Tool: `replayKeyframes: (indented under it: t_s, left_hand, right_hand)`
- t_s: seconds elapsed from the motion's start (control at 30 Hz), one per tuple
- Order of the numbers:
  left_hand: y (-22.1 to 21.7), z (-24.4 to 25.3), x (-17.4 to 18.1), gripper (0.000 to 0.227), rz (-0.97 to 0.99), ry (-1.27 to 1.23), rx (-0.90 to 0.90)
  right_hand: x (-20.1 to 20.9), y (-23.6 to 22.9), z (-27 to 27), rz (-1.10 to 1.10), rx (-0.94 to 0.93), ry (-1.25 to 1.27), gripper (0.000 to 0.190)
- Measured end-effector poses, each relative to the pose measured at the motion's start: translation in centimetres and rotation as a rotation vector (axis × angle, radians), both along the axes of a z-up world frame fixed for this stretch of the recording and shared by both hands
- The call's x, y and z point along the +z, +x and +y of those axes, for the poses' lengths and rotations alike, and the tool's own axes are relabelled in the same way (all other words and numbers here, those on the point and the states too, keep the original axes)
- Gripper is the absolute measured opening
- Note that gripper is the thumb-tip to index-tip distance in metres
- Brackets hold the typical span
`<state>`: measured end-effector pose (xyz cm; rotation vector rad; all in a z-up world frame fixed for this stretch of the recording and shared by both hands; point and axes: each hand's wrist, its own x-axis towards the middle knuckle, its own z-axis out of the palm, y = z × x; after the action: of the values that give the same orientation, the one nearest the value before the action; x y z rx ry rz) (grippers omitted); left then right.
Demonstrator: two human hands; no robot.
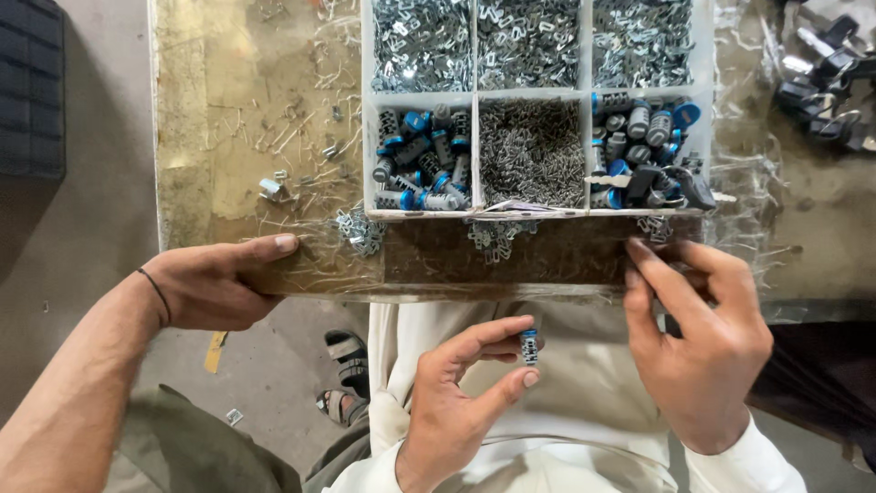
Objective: The person repeatedly picks small metal clips from a compartmentalized tray and attaches them to cylindrical blue-and-silver components. The person handles the components one at a time, placing the clips onto the cylinders and then setting the assembled units aside on the table.
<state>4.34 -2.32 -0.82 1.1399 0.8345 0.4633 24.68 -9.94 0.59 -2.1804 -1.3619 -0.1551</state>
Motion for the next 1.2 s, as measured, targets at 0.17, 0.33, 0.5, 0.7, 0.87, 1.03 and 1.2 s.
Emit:
replayKeyframes:
  t_s: [0.17,0.33,0.5,0.7,0.87,1.03,1.2]
  left_hand:
    - [-0.2,0.1,0.0,0.049,-0.003,-0.049,0.012]
    - [0.1,0.3,0.3,0.048,0.000,-0.003,0.001]
    - [0.5,-0.2,0.1,0.047,-0.027,-0.003,0.035]
    - [0.3,-0.2,0.4,0.045,-0.082,0.003,0.066]
    - [-0.1,-0.3,0.2,0.046,-0.035,0.011,0.066]
    - [0.1,0.0,0.7,0.046,-0.029,0.065,0.040]
    - [-0.2,0.2,0.6,0.047,0.016,0.113,0.027]
  right_hand:
    - [-0.5,0.0,-0.9,-0.020,0.048,-0.020,0.033]
    - [-0.5,0.3,-1.6,0.123,0.088,0.029,0.026]
    - [-1.0,-2.6,-1.9,0.389,0.174,0.071,0.020]
    - [-1.3,-4.4,-1.5,0.615,0.192,0.062,0.027]
    - [-0.7,-4.5,-2.0,0.750,0.162,0.100,0.018]
    - [-0.2,-4.9,-1.1,0.696,0.205,0.093,0.017]
    - [0.0,-5.7,-1.0,0.505,0.179,0.049,0.017]
